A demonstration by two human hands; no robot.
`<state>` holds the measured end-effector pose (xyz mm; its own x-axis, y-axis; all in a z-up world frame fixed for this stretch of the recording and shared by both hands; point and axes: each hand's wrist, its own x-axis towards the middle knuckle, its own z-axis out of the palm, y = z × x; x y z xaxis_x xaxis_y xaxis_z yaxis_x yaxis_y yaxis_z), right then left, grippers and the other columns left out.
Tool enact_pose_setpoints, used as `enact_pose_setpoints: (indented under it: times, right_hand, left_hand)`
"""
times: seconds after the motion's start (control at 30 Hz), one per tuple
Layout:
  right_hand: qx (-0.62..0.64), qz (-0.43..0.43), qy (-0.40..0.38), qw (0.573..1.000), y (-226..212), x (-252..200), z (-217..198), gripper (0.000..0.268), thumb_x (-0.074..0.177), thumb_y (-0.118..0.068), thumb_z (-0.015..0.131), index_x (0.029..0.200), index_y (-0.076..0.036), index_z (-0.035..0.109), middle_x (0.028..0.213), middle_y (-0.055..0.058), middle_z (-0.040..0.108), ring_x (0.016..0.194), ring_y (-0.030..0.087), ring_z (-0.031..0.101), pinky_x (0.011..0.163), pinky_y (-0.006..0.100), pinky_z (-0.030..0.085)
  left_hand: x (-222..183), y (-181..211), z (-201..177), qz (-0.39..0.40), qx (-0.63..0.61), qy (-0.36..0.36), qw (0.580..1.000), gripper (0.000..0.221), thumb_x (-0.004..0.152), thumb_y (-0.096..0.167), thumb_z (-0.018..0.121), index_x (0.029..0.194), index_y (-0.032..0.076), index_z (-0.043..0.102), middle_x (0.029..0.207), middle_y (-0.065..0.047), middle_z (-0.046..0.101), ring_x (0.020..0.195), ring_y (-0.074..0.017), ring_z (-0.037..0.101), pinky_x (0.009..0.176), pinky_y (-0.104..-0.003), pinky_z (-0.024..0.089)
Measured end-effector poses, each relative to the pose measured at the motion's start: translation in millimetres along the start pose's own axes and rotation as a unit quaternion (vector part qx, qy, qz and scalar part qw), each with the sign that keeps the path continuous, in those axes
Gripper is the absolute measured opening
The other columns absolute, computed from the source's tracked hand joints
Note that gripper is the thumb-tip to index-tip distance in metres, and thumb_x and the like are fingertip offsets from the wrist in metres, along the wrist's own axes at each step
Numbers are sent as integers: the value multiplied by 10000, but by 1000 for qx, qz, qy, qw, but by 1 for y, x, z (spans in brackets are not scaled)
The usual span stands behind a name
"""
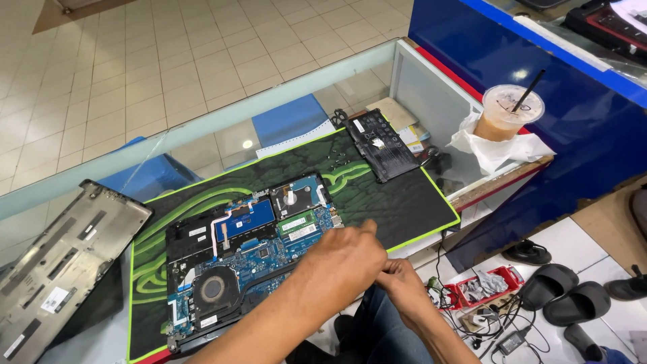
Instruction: Disassembling a laptop by removing the internal battery and disconnecting various ribbon cables and motherboard components.
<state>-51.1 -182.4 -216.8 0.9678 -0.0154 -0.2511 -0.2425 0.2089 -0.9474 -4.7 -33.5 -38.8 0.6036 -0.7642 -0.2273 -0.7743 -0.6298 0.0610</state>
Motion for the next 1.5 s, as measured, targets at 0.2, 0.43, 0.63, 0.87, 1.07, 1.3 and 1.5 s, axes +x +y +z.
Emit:
enact_pose_setpoints:
  times: [0.2, 0.43, 0.63, 0.87, 1.07, 1.3, 1.5]
  right_hand:
    - [45, 27, 8, 999, -18, -9, 12, 240, 948, -54, 838, 720, 15, 862, 763, 25, 817, 784, 70, 623, 837, 299, 482]
    - [21, 30, -17, 999, -8, -1, -1, 186, 895, 44, 756, 746, 62, 867, 785, 76, 859, 754, 89, 648, 753, 300, 496]
    - [-69, -14, -8, 997, 2, 7, -11, 310, 810, 41, 665, 586, -111, 513, 684, -79, 445, 705, 68, 325, 607, 329, 239]
    - [-20, -3, 8, 1000, -2, 1, 2, 211, 786, 88, 699, 604, -4, 754, 680, -25, 706, 701, 59, 504, 642, 309, 398]
    - [-22, 6, 9, 1000, -19, -3, 8, 180, 845, 69, 773, 701, 44, 877, 742, 35, 844, 713, 52, 593, 677, 278, 459]
    - [-37, 8, 10, 999, -15, -3, 8, 149, 895, 5, 827, 805, 43, 940, 807, 15, 867, 747, 28, 583, 689, 260, 431]
    - [-43, -4, 16, 999, -6, -1, 3, 245, 839, 44, 773, 601, -10, 758, 661, -56, 663, 695, 49, 469, 634, 286, 366]
  left_hand:
    - [-12, -8, -9, 3, 15, 18, 1000, 208, 932, -145, 723, 1027, 39, 705, 1025, -157, 622, 733, -398, 713, 572, -591, 597]
    - [-8, 3, 15, 17, 14, 82, 996, 186, 977, -36, 665, 920, 58, 815, 993, -108, 640, 772, -380, 679, 579, -594, 558]
    - [0, 11, 15, 1, -1, 82, 997, 166, 957, -50, 722, 1073, 61, 760, 1063, -129, 603, 834, -409, 711, 587, -600, 600]
    - [2, 6, 34, 3, 122, 131, 984, 174, 851, 86, 807, 859, 255, 847, 954, -52, 626, 756, -289, 678, 519, -466, 568]
    - [-10, 2, 8, -5, 47, 50, 998, 228, 897, -102, 780, 1042, 69, 740, 1095, -115, 571, 910, -364, 647, 584, -549, 618]
    - [-17, 1, 0, -9, 57, 39, 998, 209, 916, -135, 746, 1082, -7, 735, 1121, -174, 607, 1028, -449, 670, 628, -577, 665]
    - [-13, 4, 6, 2, 60, 84, 995, 163, 943, -106, 699, 999, 46, 707, 1033, -142, 571, 836, -364, 663, 564, -554, 626]
